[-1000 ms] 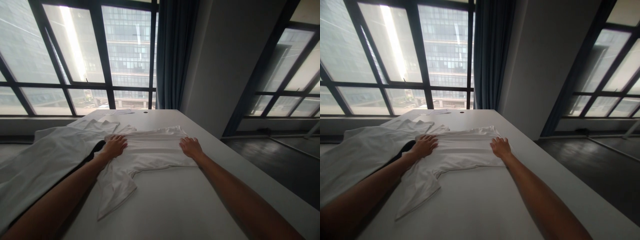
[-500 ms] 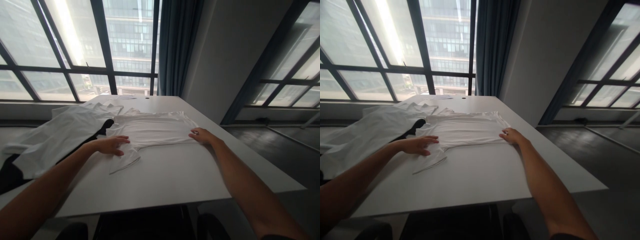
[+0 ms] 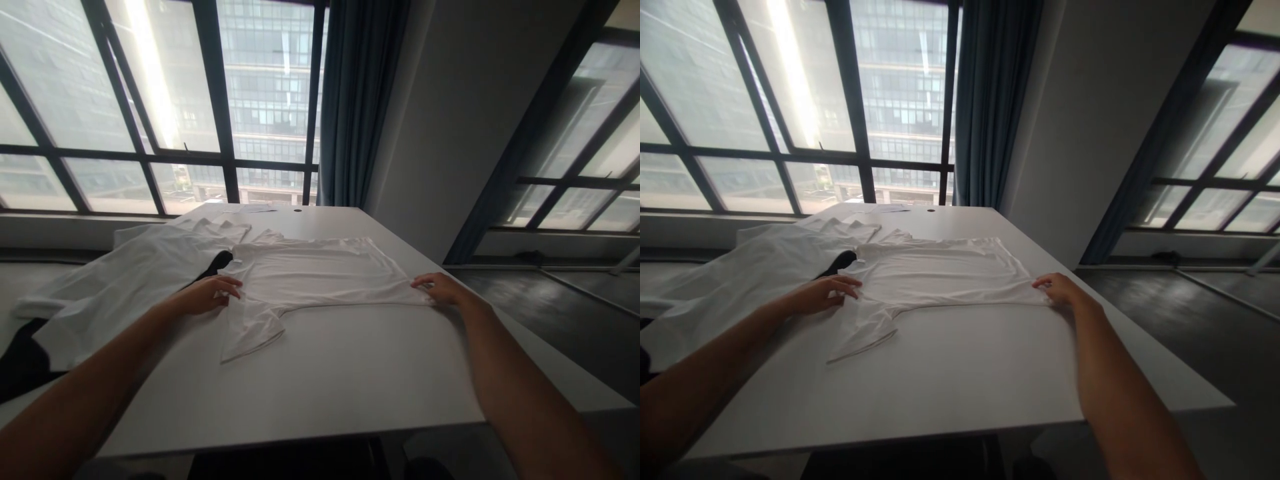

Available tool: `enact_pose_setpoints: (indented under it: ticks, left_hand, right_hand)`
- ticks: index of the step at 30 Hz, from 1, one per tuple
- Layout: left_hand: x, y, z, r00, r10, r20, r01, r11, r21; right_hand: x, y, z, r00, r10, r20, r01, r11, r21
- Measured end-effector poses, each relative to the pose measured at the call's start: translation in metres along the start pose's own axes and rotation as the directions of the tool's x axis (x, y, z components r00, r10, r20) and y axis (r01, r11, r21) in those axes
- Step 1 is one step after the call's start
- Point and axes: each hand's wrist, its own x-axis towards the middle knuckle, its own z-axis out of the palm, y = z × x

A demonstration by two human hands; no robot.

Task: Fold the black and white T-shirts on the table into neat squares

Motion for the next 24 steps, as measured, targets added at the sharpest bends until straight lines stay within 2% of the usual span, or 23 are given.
enact_pose_setpoints:
  ticks: [4,8,11,14,16,18,21,22,24]
  left_hand:
    - [-0.001,0.007,-0.002,1.0,0.016,0.008,-0.016,1.0,0.016]
    - [0.0,0.017,0.002,0.999,0.029,-0.032,-0.027,0.997,0.069]
    - [0.006,0.027,0.013,0.991,0.121,-0.059,-0.121,0.993,0.007]
    - [0.012,0.034,0.021,0.972,0.203,-0.121,-0.214,0.973,-0.089]
    - [0.012,0.038,0.02,0.951,0.221,-0.215,-0.253,0.958,-0.137]
    - [0.011,0.042,0.016,0.918,0.211,-0.336,-0.279,0.946,-0.167]
    - [0.009,0.048,0.008,0.858,0.194,-0.475,-0.305,0.937,-0.17]
    - [0.008,0.049,0.006,0.855,0.196,-0.481,-0.305,0.939,-0.159]
    - [0.008,0.049,0.004,0.892,0.205,-0.402,-0.273,0.955,-0.118]
  right_hand:
    - [-0.004,0.002,-0.01,0.997,-0.012,0.073,0.015,0.999,-0.029]
    - [-0.007,-0.017,-0.014,0.986,-0.109,0.125,0.111,0.994,-0.014]
    - [-0.008,-0.03,-0.011,0.977,-0.142,0.157,0.145,0.989,-0.008]
    - [-0.007,-0.028,-0.007,0.981,-0.136,0.135,0.143,0.989,-0.042]
    - [-0.005,-0.019,-0.006,0.994,-0.075,0.085,0.085,0.99,-0.114]
    - [-0.003,-0.008,-0.007,0.999,0.032,0.022,-0.027,0.978,-0.205]
    - [-0.001,0.004,-0.012,0.984,0.163,-0.072,-0.177,0.94,-0.292]
    - [-0.001,0.006,-0.014,0.979,0.181,-0.093,-0.201,0.933,-0.298]
    - [-0.003,0.005,-0.018,0.981,0.17,-0.093,-0.19,0.94,-0.284]
